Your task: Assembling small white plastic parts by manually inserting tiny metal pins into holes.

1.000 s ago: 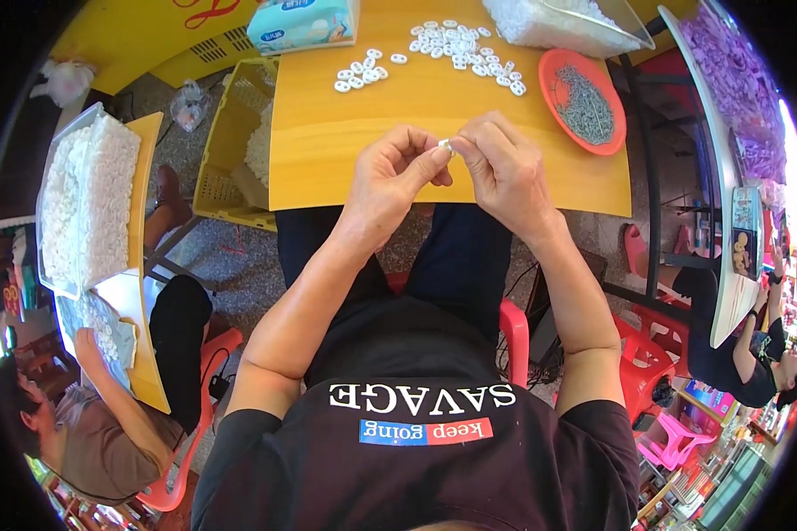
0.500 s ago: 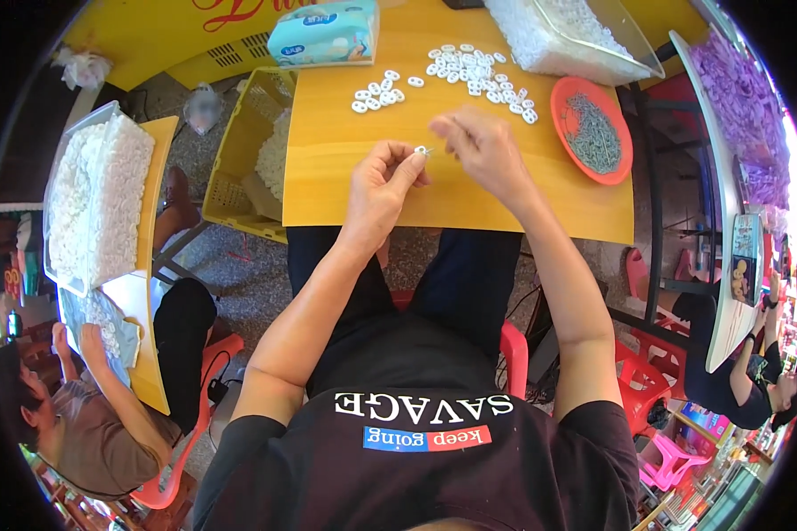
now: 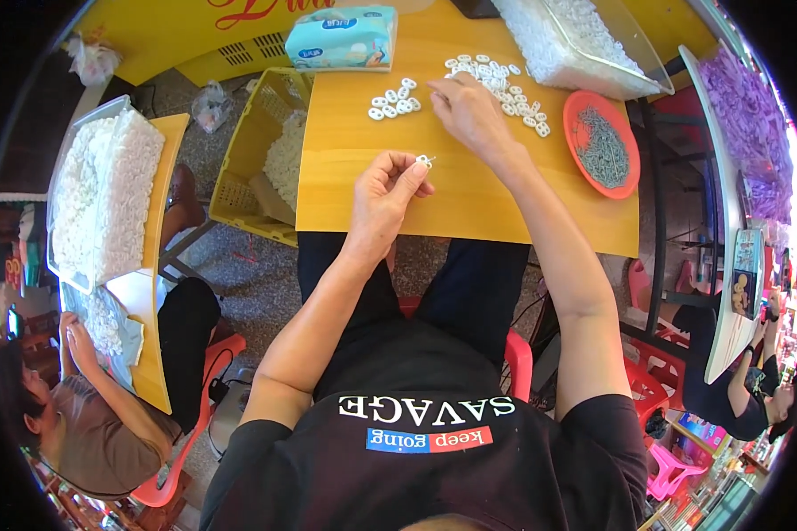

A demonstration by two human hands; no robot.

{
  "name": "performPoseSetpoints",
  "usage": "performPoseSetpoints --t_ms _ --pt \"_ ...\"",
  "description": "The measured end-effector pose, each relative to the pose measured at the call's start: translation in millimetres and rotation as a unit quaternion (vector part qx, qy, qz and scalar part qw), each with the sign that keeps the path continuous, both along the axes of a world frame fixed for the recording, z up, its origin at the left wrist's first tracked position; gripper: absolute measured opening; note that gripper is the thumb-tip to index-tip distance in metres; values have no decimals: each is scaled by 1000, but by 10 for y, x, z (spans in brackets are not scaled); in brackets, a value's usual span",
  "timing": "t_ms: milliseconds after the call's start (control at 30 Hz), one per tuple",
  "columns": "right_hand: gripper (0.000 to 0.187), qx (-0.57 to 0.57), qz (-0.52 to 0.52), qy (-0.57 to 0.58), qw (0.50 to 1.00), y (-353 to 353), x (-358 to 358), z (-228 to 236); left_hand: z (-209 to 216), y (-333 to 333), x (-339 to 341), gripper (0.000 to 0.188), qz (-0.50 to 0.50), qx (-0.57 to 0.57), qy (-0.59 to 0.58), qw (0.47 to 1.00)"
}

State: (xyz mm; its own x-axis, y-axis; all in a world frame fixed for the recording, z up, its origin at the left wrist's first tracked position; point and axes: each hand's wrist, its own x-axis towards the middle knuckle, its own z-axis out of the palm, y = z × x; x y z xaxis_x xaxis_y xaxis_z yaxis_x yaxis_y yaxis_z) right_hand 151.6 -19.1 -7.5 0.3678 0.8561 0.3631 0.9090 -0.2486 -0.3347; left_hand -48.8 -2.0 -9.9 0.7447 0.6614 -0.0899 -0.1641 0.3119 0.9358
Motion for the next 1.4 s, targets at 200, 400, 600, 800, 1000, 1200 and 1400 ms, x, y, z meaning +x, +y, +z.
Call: performPoseSetpoints --t_ms 200,400,600,800,1000,1200,1400 --pt "25 132 9 590 797 -487 -220 171 95 -64 34 14 5 -13 -26 1000" --pt "20 265 -6 672 691 -811 -635 211 185 -257 160 13 29 -37 -84 995" --pt "19 275 -34 598 752 -1010 -806 228 212 -344 129 14 39 -25 -101 994" --pt "19 225 -57 621 749 -1173 -788 267 195 -348 111 13 6 -35 -128 991" --pt "19 291 -40 659 692 -1163 -847 380 225 -369 86 13 19 -21 -80 996" --pt "17 307 -30 621 721 -1150 -877 430 264 -372 82 15 7 10 -42 999" --pt "17 296 -28 566 769 -1168 -880 406 304 -369 69 17 7 5 -26 1000"
